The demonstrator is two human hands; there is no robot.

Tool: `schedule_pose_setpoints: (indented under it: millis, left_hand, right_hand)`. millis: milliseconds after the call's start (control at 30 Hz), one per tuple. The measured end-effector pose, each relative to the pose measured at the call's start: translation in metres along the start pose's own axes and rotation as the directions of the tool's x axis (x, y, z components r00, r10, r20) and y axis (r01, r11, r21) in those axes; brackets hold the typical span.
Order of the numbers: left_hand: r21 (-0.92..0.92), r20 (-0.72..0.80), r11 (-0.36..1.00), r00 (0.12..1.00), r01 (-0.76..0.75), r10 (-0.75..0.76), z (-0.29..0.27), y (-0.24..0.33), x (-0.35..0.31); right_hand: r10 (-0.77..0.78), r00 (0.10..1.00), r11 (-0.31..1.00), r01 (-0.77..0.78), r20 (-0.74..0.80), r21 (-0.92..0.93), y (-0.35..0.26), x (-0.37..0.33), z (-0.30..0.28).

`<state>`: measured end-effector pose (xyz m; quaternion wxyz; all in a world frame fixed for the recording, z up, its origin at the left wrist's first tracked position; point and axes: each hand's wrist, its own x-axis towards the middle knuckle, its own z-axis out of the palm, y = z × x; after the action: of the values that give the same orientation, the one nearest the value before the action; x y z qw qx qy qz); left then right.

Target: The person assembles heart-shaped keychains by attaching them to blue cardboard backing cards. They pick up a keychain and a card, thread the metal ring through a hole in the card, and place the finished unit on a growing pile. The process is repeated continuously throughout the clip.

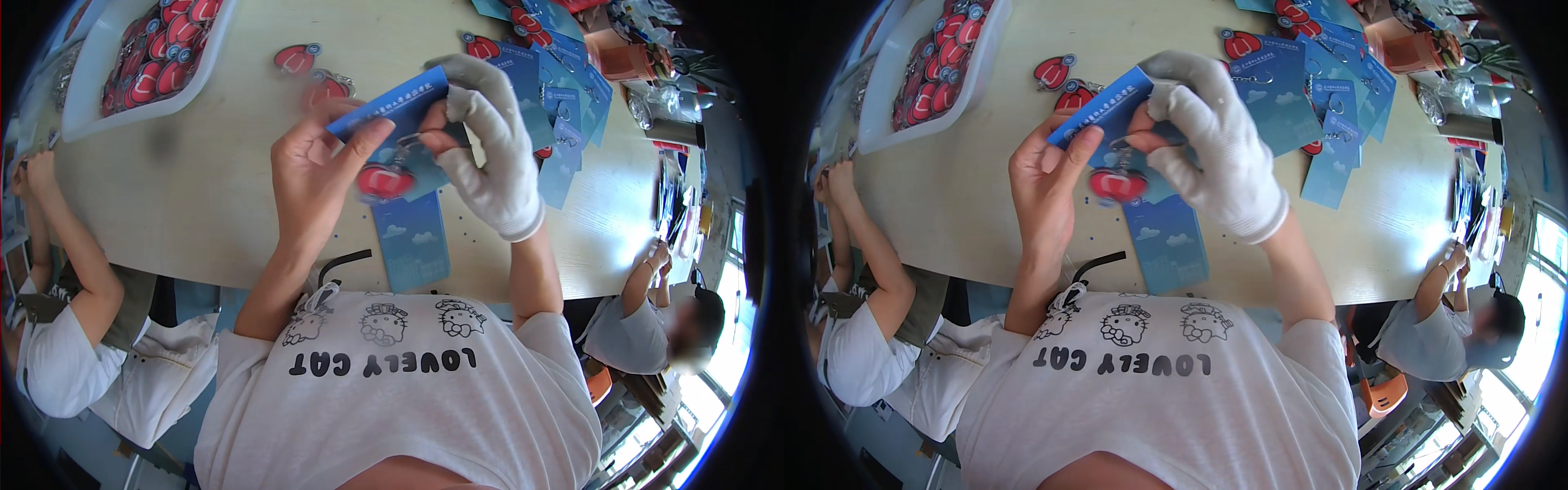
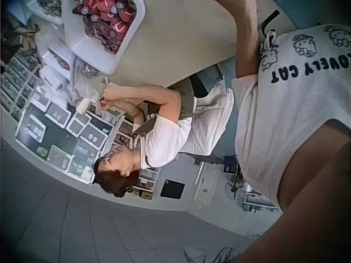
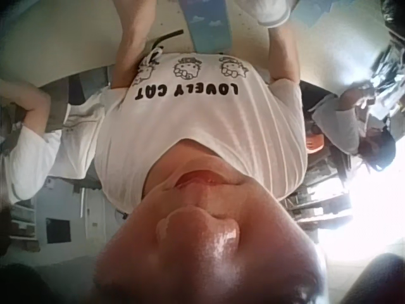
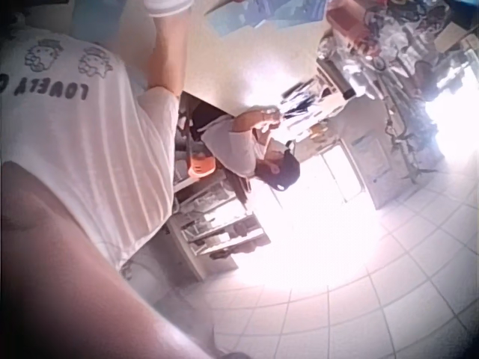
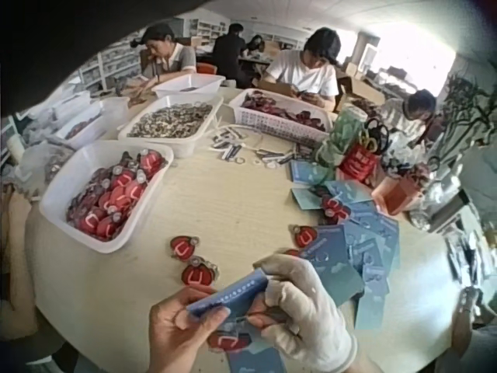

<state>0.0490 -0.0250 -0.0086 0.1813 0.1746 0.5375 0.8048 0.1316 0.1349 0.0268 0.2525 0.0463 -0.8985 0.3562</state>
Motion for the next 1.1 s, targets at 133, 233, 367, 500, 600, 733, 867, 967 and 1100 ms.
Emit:
schedule_pose_setpoints:
  millis: [133,233,367,500,600,733,867,967,1100]
  left_hand:
    - [-0.121,0.039,0.99,0.996,0.08,-0.075,0.016,0.005,-0.009]
    - [-0.196,0.035,0.977,0.996,0.087,-0.082,0.02,0.002,-0.012]
    - [-0.287,0.04,0.95,0.992,0.126,-0.12,0.023,0.002,-0.014]
    - [-0.284,0.028,0.956,0.998,0.068,-0.063,0.028,0.005,-0.018]
    - [-0.237,0.074,0.971,0.997,0.041,-0.024,0.027,0.007,-0.021]
    - [-0.262,0.038,0.96,0.995,0.096,-0.089,0.032,0.012,-0.023]
    - [-0.196,0.037,0.973,0.992,0.123,-0.118,0.032,0.01,-0.028]
    - [-0.131,0.092,0.986,0.991,0.104,-0.093,0.029,0.008,-0.026]
    - [-0.009,0.193,0.991,0.973,0.133,-0.129,0.022,-0.001,-0.031]
  right_hand:
    - [0.288,0.955,0.954,-0.278,-0.077,0.115,-0.014,-0.009,0.007]
    - [0.359,0.921,0.926,-0.331,-0.149,0.181,-0.018,-0.014,0.014]
    - [0.349,0.883,0.924,-0.268,-0.313,0.274,-0.022,-0.017,0.021]
    - [0.37,0.85,0.879,-0.189,-0.376,0.438,-0.027,-0.015,0.022]
    - [0.364,0.871,0.853,-0.169,-0.33,0.493,-0.03,-0.014,0.018]
    - [0.394,0.885,0.791,-0.188,-0.249,0.582,-0.033,-0.015,0.018]
    - [0.392,0.91,0.794,-0.259,-0.138,0.55,-0.03,-0.013,0.015]
    - [0.358,0.929,0.849,-0.283,-0.092,0.446,-0.028,-0.019,0.018]
    - [0.36,0.933,0.8,-0.321,0.021,0.506,-0.018,-0.037,0.013]
